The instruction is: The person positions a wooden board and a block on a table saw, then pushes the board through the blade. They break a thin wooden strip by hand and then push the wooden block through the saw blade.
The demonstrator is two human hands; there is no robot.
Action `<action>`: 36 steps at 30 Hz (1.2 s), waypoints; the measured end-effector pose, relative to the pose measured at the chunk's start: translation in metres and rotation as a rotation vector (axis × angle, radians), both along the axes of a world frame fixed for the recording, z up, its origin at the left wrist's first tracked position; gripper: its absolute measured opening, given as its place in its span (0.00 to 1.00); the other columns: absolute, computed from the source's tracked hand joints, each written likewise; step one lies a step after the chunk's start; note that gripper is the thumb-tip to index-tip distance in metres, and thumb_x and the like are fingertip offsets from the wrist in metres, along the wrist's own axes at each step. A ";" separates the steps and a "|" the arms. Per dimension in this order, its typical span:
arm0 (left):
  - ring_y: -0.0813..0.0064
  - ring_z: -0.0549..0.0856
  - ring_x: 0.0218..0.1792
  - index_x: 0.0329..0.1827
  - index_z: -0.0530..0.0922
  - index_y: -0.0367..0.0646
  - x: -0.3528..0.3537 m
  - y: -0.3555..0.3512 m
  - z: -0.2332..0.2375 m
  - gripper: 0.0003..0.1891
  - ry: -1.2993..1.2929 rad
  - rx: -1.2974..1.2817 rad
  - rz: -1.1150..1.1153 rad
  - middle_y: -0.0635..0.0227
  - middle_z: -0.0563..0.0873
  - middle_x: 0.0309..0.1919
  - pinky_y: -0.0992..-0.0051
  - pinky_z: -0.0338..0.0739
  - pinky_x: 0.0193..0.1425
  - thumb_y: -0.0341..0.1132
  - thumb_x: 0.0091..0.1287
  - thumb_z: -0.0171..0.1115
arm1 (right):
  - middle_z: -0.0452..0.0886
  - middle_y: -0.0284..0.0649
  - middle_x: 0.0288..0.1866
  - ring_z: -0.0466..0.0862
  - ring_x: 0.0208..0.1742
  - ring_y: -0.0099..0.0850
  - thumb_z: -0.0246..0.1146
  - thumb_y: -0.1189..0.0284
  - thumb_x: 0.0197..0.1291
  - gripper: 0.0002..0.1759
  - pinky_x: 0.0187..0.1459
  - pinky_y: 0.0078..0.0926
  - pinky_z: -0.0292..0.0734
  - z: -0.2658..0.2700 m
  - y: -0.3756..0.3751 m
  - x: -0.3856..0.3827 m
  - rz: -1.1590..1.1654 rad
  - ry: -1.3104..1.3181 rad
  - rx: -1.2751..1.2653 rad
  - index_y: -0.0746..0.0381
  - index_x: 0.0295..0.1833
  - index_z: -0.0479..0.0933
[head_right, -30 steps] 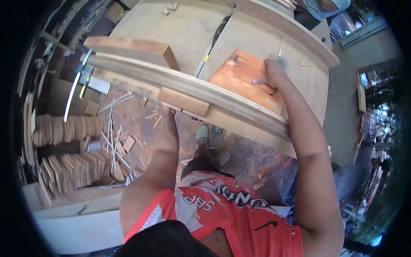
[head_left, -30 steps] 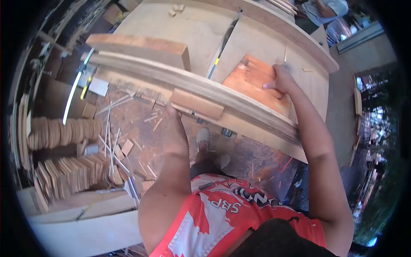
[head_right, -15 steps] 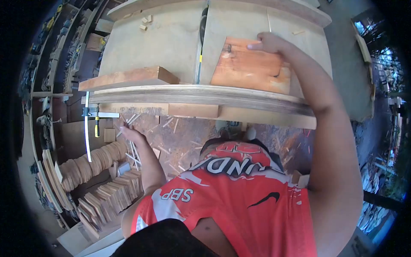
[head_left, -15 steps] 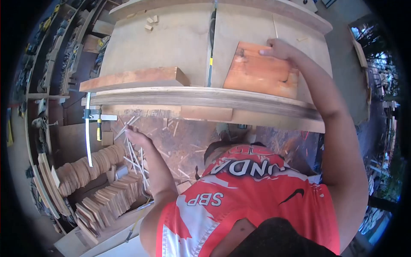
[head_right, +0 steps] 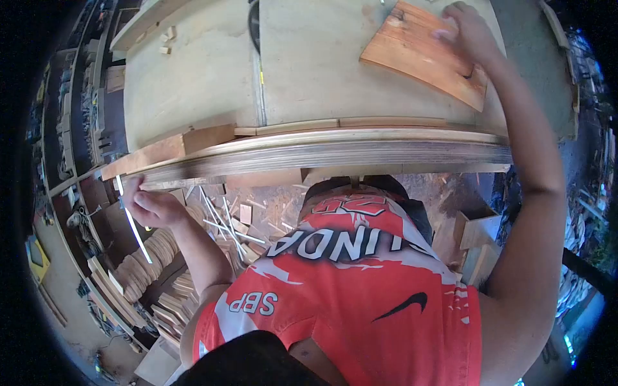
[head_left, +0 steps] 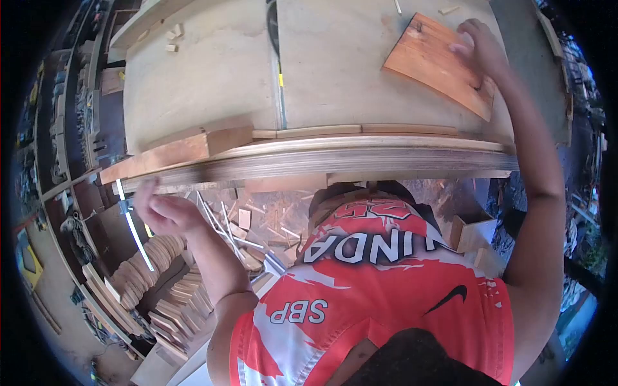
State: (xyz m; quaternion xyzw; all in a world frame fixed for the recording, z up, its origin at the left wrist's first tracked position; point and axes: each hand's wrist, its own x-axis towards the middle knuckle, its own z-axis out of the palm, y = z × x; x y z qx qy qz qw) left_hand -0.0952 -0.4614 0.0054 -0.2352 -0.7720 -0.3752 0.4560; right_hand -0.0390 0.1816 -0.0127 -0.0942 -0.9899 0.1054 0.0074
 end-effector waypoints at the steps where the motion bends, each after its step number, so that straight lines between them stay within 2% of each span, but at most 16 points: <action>1: 0.62 0.84 0.34 0.38 0.81 0.33 0.013 0.024 0.005 0.18 -0.054 -0.074 -0.144 0.55 0.86 0.34 0.65 0.79 0.41 0.38 0.79 0.48 | 0.86 0.47 0.45 0.86 0.49 0.43 0.70 0.57 0.64 0.21 0.53 0.39 0.78 -0.005 -0.014 0.008 0.157 0.208 0.084 0.64 0.51 0.80; 3: 0.63 0.84 0.27 0.27 0.82 0.36 0.037 0.079 0.018 0.21 -0.197 -0.186 -0.453 0.58 0.85 0.27 0.64 0.77 0.30 0.38 0.77 0.52 | 0.82 0.45 0.44 0.82 0.49 0.42 0.69 0.70 0.63 0.12 0.55 0.39 0.76 0.014 -0.087 0.035 0.079 -0.102 -0.391 0.66 0.46 0.78; 5: 0.61 0.86 0.30 0.34 0.86 0.38 0.044 0.127 0.028 0.11 -0.461 -0.361 -0.713 0.58 0.87 0.30 0.64 0.80 0.34 0.36 0.69 0.63 | 0.83 0.47 0.46 0.82 0.51 0.47 0.68 0.69 0.64 0.12 0.57 0.42 0.76 0.013 -0.113 0.042 0.391 -0.421 -0.434 0.66 0.47 0.79; 6: 0.57 0.87 0.35 0.39 0.87 0.37 0.042 0.146 0.028 0.09 -0.560 -0.432 -0.792 0.55 0.88 0.34 0.62 0.82 0.40 0.34 0.66 0.65 | 0.84 0.49 0.45 0.83 0.50 0.48 0.67 0.68 0.65 0.11 0.55 0.43 0.77 0.011 -0.127 0.049 0.388 -0.444 -0.461 0.65 0.46 0.81; 8: 0.53 0.87 0.43 0.46 0.86 0.35 0.039 0.180 0.028 0.11 -0.800 -0.494 -0.755 0.52 0.89 0.41 0.62 0.80 0.50 0.34 0.70 0.61 | 0.85 0.51 0.45 0.84 0.49 0.49 0.66 0.67 0.66 0.11 0.53 0.44 0.78 -0.002 -0.136 0.053 0.395 -0.467 -0.494 0.64 0.46 0.82; 12: 0.49 0.86 0.48 0.52 0.85 0.36 0.019 0.220 -0.003 0.14 -1.047 -0.738 -0.622 0.52 0.89 0.46 0.62 0.79 0.58 0.35 0.72 0.60 | 0.85 0.52 0.45 0.84 0.49 0.50 0.65 0.65 0.66 0.12 0.51 0.45 0.78 -0.023 -0.135 0.042 0.545 -0.667 -0.475 0.64 0.45 0.83; 14: 0.53 0.86 0.52 0.56 0.84 0.38 0.005 0.235 -0.011 0.15 -1.451 -1.015 -0.657 0.53 0.89 0.48 0.64 0.77 0.61 0.37 0.74 0.59 | 0.85 0.52 0.44 0.85 0.48 0.49 0.65 0.65 0.66 0.13 0.50 0.45 0.78 -0.029 -0.133 0.041 0.535 -0.695 -0.508 0.65 0.44 0.83; 15: 0.53 0.86 0.52 0.56 0.84 0.38 -0.003 0.236 -0.022 0.15 -1.451 -1.014 -0.650 0.53 0.89 0.48 0.64 0.77 0.61 0.37 0.74 0.59 | 0.85 0.52 0.45 0.85 0.48 0.48 0.65 0.64 0.66 0.13 0.50 0.44 0.78 -0.032 -0.131 0.041 0.522 -0.710 -0.536 0.65 0.44 0.82; 17: 0.60 0.86 0.55 0.58 0.83 0.41 -0.013 0.234 -0.037 0.16 -1.439 -0.984 -0.951 0.56 0.88 0.51 0.66 0.76 0.63 0.39 0.74 0.60 | 0.85 0.52 0.45 0.85 0.48 0.47 0.65 0.64 0.66 0.14 0.50 0.44 0.78 -0.028 -0.130 0.040 0.517 -0.718 -0.559 0.65 0.45 0.82; 21: 0.67 0.85 0.55 0.56 0.83 0.40 -0.018 0.244 -0.036 0.15 -1.649 -1.097 -0.814 0.58 0.89 0.49 0.66 0.76 0.62 0.39 0.72 0.64 | 0.85 0.49 0.47 0.85 0.49 0.44 0.64 0.63 0.68 0.15 0.50 0.43 0.78 -0.014 -0.131 0.041 0.423 -0.799 -0.651 0.65 0.48 0.80; 23: 0.64 0.87 0.53 0.55 0.83 0.40 -0.011 0.246 -0.031 0.14 -1.588 -1.026 -0.834 0.57 0.89 0.48 0.66 0.77 0.58 0.37 0.72 0.65 | 0.85 0.48 0.49 0.85 0.49 0.44 0.63 0.63 0.69 0.16 0.51 0.43 0.79 -0.014 -0.126 0.050 0.384 -0.823 -0.688 0.65 0.51 0.80; 25: 0.62 0.88 0.51 0.53 0.82 0.39 -0.003 0.247 -0.016 0.13 -1.517 -0.959 -0.855 0.56 0.89 0.46 0.65 0.78 0.55 0.36 0.71 0.67 | 0.84 0.47 0.50 0.84 0.50 0.44 0.64 0.66 0.70 0.15 0.52 0.44 0.79 -0.018 -0.113 0.071 0.506 -0.442 -0.805 0.64 0.55 0.81; 26: 0.58 0.88 0.48 0.52 0.82 0.39 0.005 0.248 0.000 0.13 -1.359 -0.921 -0.807 0.55 0.89 0.44 0.63 0.79 0.52 0.35 0.70 0.67 | 0.84 0.47 0.50 0.84 0.50 0.44 0.64 0.66 0.70 0.15 0.52 0.44 0.79 -0.010 -0.106 0.078 0.505 -0.433 -0.796 0.64 0.55 0.81; 28: 0.49 0.87 0.42 0.52 0.80 0.40 0.018 0.252 0.029 0.12 -1.048 -0.888 -0.755 0.53 0.87 0.43 0.60 0.80 0.45 0.34 0.69 0.67 | 0.82 0.44 0.48 0.83 0.48 0.43 0.66 0.69 0.67 0.16 0.50 0.42 0.79 0.017 -0.093 0.091 0.586 -0.139 -0.627 0.61 0.58 0.82; 31: 0.52 0.87 0.40 0.53 0.81 0.43 0.036 0.256 0.054 0.13 -0.756 -0.731 -0.803 0.56 0.86 0.41 0.59 0.81 0.44 0.33 0.67 0.67 | 0.78 0.43 0.45 0.81 0.46 0.40 0.67 0.73 0.63 0.17 0.49 0.37 0.76 0.053 -0.087 0.108 0.515 0.011 -0.613 0.63 0.57 0.81; 36: 0.55 0.86 0.36 0.58 0.83 0.48 0.062 0.273 0.095 0.16 -0.559 -0.765 -0.759 0.60 0.84 0.37 0.61 0.81 0.41 0.32 0.67 0.67 | 0.76 0.41 0.42 0.80 0.42 0.40 0.68 0.70 0.63 0.16 0.43 0.37 0.77 0.086 -0.089 0.124 0.505 0.289 -0.390 0.58 0.56 0.83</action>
